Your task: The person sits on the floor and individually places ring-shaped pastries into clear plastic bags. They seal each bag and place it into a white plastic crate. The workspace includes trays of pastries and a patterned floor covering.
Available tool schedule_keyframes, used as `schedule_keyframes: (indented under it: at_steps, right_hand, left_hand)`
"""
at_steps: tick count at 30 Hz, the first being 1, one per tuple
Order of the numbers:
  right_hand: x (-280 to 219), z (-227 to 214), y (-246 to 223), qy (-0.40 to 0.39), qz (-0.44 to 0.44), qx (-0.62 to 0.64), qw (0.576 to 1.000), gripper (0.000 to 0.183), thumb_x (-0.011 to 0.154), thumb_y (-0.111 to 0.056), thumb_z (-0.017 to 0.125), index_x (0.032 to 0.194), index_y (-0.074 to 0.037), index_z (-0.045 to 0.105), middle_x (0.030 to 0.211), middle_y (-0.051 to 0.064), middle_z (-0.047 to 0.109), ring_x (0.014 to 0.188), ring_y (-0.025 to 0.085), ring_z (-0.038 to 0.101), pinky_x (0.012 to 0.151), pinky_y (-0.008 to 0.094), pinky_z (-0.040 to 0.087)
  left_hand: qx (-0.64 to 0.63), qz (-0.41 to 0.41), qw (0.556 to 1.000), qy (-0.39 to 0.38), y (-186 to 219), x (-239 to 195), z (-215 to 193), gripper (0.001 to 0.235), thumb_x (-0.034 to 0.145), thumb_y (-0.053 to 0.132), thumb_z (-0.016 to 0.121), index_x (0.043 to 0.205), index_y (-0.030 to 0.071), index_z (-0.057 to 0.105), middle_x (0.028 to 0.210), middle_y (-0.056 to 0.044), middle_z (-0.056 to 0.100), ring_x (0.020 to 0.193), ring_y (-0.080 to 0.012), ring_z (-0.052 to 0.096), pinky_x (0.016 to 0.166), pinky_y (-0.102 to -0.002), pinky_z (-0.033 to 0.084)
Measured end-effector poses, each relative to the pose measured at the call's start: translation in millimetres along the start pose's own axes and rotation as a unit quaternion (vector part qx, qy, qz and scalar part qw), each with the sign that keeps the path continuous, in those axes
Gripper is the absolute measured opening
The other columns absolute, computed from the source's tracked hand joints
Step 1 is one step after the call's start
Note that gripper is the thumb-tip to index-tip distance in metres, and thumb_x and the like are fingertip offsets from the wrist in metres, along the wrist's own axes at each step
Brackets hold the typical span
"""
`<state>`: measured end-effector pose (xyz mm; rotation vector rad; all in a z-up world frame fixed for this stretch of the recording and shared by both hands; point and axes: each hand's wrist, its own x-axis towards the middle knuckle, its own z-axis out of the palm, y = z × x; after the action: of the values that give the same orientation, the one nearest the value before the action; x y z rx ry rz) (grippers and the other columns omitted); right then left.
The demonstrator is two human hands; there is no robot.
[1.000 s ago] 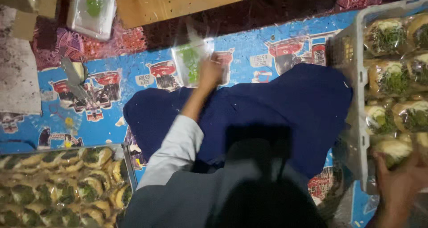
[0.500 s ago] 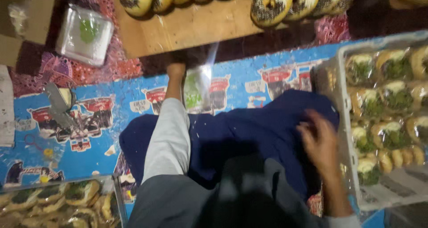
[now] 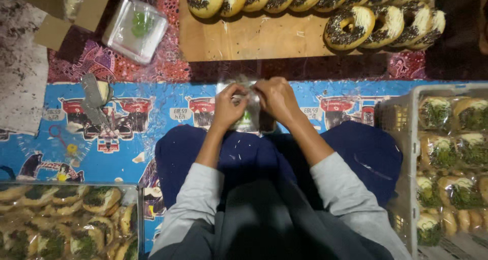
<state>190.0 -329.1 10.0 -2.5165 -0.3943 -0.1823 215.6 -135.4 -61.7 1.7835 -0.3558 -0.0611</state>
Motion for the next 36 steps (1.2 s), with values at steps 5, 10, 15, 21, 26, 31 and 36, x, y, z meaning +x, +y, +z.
schedule_keyframes:
  at_steps: [5,10,15,21,26,31,36]
  right_hand:
    - [-16.2,-41.5,-27.3,-0.018,0.003,0.122,0.992,0.019,0.085,-0.013,0.076,0.101,-0.004,0.074,0.091,0.017,0.073,0.087,0.037,0.07,0.084,0.044,0.055]
    - [-48.0,-70.2,-77.4,0.096,0.072,0.102,0.987,0.033,0.094,-0.005,0.066,0.126,-0.003,0.068,0.134,0.019,0.066,0.127,0.038,0.064,0.108,0.041,0.053]
    - [-60.7,-72.4,-34.0,0.124,0.027,0.072,0.989,0.061,0.095,-0.002,0.067,0.15,0.01,0.043,0.16,0.035,0.034,0.15,0.051,0.031,0.123,0.05,0.03]
    - [-71.5,-69.6,-6.2,0.057,-0.043,0.076,0.995,0.051,0.093,-0.006,0.071,0.141,0.001,0.054,0.153,0.032,0.042,0.143,0.05,0.041,0.12,0.049,0.037]
    - [-57.8,-143.7,39.5,-0.018,0.07,0.081,0.994,0.029,0.088,-0.026,0.081,0.112,-0.01,0.078,0.105,0.011,0.079,0.09,0.026,0.078,0.083,0.038,0.06]
    - [-2.3,-195.2,160.9,0.002,0.128,-0.175,0.976,0.118,0.051,-0.048,0.097,0.151,-0.005,0.051,0.152,0.033,0.038,0.138,0.055,0.034,0.11,0.066,0.026]
    - [16.8,-179.0,188.7,-0.077,0.162,-0.223,0.958,0.103,0.057,-0.044,0.097,0.152,-0.029,0.059,0.172,0.024,0.021,0.154,0.055,0.015,0.114,0.069,0.003]
  left_hand:
    - [0.164,0.042,0.982,0.079,43.5,0.1,-6.0,0.006,0.088,-0.003,0.069,0.091,0.001,0.067,0.091,-0.011,0.071,0.078,-0.0201,0.07,0.069,-0.032,0.056]
    - [0.056,-0.017,0.977,0.205,85.6,-2.0,36.9,0.009,0.089,-0.001,0.069,0.098,0.001,0.067,0.092,-0.01,0.072,0.072,-0.02,0.071,0.066,-0.03,0.056]
    - [-0.024,0.166,0.983,0.067,122.8,-35.5,76.3,0.019,0.086,0.005,0.072,0.105,0.008,0.069,0.116,-0.011,0.07,0.104,-0.0245,0.069,0.088,-0.036,0.057]
    - [-0.635,-0.187,0.75,0.016,101.0,9.0,107.2,0.038,0.093,0.011,0.062,0.131,0.015,0.062,0.137,-0.008,0.061,0.121,-0.0269,0.063,0.104,-0.046,0.05]
    - [-0.692,-0.145,0.708,-0.002,71.1,49.4,108.0,0.016,0.098,-0.001,0.063,0.111,0.008,0.061,0.116,-0.01,0.064,0.112,-0.0273,0.064,0.112,-0.059,0.048]
    - [-0.736,-0.218,0.637,0.074,82.3,67.3,90.9,0.026,0.1,0.031,0.063,0.104,0.005,0.062,0.094,-0.014,0.066,0.095,-0.0319,0.064,0.107,-0.065,0.047]
    - [-0.769,-0.3,0.557,0.09,83.9,75.6,88.7,0.049,0.096,0.05,0.055,0.11,0.003,0.059,0.101,-0.021,0.064,0.098,-0.0367,0.063,0.109,-0.067,0.037]
